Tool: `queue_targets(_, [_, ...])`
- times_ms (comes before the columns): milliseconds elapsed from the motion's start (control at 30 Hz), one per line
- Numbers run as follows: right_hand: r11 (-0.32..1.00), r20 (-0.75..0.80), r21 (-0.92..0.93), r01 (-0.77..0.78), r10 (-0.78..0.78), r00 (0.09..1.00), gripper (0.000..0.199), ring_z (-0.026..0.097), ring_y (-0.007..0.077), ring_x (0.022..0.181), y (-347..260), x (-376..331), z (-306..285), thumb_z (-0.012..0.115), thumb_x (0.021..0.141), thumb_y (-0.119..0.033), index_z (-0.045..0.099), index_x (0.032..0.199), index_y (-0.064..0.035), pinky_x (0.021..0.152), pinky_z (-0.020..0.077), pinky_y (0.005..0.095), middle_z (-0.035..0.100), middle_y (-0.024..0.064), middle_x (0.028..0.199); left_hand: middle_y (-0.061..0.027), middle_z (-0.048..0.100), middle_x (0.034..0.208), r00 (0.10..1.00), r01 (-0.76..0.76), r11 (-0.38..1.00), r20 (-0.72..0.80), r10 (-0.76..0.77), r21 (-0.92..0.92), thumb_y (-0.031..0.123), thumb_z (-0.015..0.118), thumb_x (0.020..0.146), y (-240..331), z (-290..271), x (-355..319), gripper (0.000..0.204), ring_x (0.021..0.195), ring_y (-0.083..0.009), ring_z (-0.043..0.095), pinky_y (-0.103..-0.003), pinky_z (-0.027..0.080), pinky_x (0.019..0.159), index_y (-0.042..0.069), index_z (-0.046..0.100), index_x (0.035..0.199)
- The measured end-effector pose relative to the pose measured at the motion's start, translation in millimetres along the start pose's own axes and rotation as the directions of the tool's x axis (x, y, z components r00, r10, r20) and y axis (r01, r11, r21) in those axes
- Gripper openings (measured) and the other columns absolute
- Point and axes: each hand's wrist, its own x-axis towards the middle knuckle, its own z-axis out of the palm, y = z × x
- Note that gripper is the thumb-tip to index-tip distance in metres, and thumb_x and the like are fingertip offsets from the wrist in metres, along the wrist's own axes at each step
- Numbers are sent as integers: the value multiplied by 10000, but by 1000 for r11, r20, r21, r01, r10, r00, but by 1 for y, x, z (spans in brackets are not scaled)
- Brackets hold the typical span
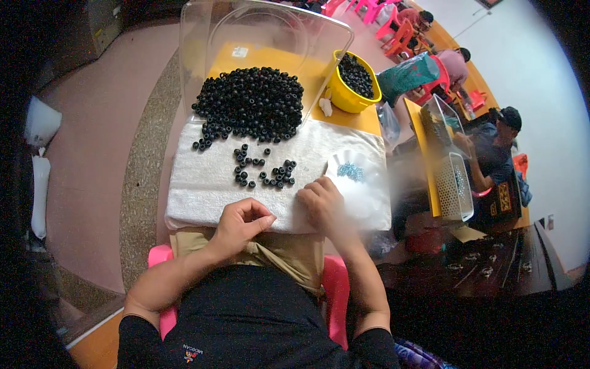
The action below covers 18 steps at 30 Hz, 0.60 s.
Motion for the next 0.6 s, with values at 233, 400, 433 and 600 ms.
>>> queue_targets(233, [996,-46,57,-74,77,996,225,603,280,959,-3,15,-6,732,712,-42,676,928,-68,821,512,372,678,65,950,-4,657,835,998,8,1000,-56,-9,-18,59,685,889,6,-10,6,70,755,-46,583,-216,486,697,11,639,909])
queue_targets(400, [993,-27,87,-74,77,997,211,600,282,969,1,26,3,734,733,-58,674,935,-65,825,507,375,678,70,954,3,625,769,995,-20,1000,-93,19,-11,83,705,887,8,-12,9,90,693,-54,550,-211,457,632,20,641,898])
queue_targets(433, [994,-12,82,-75,76,997,210,600,283,968,2,28,5,737,737,-65,672,937,-63,824,505,377,679,72,954,3,624,766,995,-25,1000,-95,23,-12,84,705,887,8,-12,10,92,688,-54,548,-210,455,626,20,640,894])
queue_targets(600, [987,3,110,-116,117,993,216,603,282,952,-3,33,13,740,736,-68,668,940,-59,818,498,376,681,75,939,3,622,760,995,-24,1000,-93,23,-7,86,699,890,8,-14,10,90,682,-54,547,-212,453,617,19,639,893])
